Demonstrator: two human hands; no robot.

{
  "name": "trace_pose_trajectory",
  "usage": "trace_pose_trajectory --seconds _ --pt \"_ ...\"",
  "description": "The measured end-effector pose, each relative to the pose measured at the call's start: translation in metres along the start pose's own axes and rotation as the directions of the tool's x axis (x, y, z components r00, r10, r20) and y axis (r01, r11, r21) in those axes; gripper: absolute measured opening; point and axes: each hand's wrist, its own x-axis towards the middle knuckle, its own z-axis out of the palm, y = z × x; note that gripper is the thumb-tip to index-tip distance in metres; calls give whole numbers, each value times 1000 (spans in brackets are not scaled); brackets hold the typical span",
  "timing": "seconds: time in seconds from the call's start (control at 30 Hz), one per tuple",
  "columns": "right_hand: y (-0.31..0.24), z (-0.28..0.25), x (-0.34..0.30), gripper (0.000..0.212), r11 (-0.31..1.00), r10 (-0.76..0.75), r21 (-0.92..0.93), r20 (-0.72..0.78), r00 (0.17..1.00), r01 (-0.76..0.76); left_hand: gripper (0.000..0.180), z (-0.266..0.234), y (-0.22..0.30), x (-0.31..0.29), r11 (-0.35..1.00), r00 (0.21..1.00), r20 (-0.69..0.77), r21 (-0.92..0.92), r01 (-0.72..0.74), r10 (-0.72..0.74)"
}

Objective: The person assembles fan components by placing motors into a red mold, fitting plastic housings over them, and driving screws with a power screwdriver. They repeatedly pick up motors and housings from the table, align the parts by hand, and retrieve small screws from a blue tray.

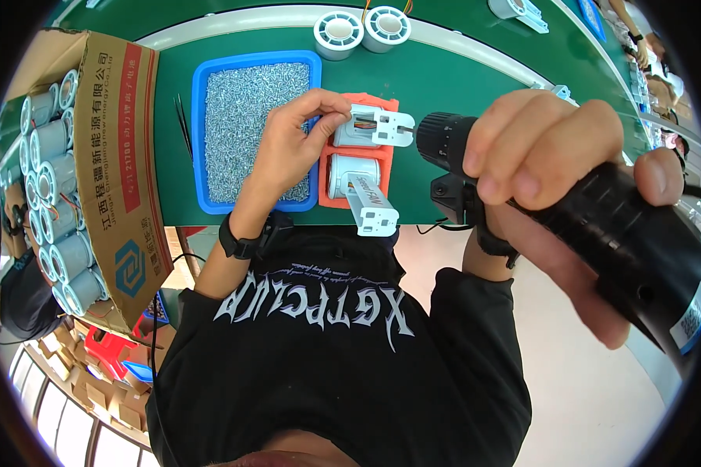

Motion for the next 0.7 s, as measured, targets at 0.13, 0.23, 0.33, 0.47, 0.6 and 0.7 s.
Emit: trace_pose_trajectory --seconds 0.13,0.23,0.33,0.47,0.6,0.7 --pt "-7 -2 1 84 999 39 -21 27 999 -38 12 1 2 -2 989 999 1 138 -50 50" --pt "-16 -13 -2 85 1000 9 14 28 1000 -10 13 0 0 -4 983 998 6 171 -60 60" --pt "-28 -27 -2 82 996 -9 87 -34 999 12 13 -1 -8 -6 996 999 -19 -88 -32 30" --pt "-33 -37 -4 78 987 2 161 -106 994 15 13 -2 -12 -9 964 977 -24 -160 -212 210" --pt "-30 -38 -5 78 977 -3 210 -135 991 31 12 -1 -16 -14 924 975 -2 -319 -212 223" --pt "-31 -39 -6 78 977 -9 209 -136 991 38 12 1 -16 -15 928 983 1 -330 -175 186"
